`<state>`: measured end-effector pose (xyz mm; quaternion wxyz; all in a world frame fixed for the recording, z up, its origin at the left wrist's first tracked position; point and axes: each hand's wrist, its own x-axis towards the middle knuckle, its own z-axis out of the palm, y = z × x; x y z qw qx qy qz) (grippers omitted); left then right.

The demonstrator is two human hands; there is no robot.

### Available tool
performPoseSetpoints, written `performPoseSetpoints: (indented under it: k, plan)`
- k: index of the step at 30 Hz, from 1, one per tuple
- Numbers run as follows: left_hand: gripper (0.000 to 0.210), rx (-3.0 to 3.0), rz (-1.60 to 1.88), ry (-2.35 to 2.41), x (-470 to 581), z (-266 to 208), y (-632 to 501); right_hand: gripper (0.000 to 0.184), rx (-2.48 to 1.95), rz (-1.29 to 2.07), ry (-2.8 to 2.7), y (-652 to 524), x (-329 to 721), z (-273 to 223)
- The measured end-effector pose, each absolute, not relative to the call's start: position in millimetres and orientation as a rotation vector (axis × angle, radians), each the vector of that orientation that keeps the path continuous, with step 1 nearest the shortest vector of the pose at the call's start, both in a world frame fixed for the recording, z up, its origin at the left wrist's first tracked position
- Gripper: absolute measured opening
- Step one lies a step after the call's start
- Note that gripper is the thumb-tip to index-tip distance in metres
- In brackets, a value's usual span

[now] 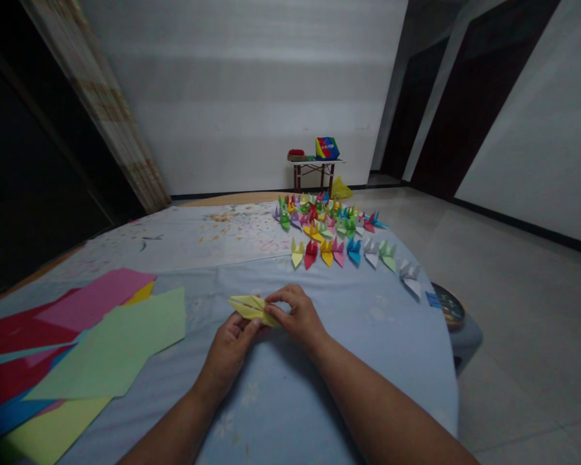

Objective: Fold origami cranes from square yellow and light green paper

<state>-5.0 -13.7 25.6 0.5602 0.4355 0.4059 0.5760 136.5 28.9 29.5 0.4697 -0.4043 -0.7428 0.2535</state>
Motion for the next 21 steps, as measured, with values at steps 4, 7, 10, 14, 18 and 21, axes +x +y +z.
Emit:
performPoseSetpoints:
  k: [4,7,10,14,18,21]
  plan:
    - [0.033,1.071,1.376,0.958,-5.4,21.6,-12.1,0.012,-0.956,0.498,-1.869,28.5,137.4,27.9]
    - [0.033,1.088,1.389,0.957,-5.5,19.4,-11.5,0.012,-0.899,0.392,-1.891,28.9,138.0,26.4]
    - [0.036,1.066,1.391,0.949,-4.9,19.0,-11.6,0.01,-0.869,0.321,-1.902,28.9,138.3,26.7]
    - [0.038,1.027,1.407,0.964,-4.3,21.5,-11.6,0.006,-0.847,0.304,-1.939,26.0,137.4,30.9]
    - [0.032,1.017,1.408,0.985,-4.5,26.1,-12.2,0.004,-0.81,0.307,-1.994,23.0,134.9,32.7]
    - [0.034,1.008,1.387,0.993,-4.0,29.2,-13.4,0.007,-0.772,0.279,-2.018,22.4,133.1,31.5]
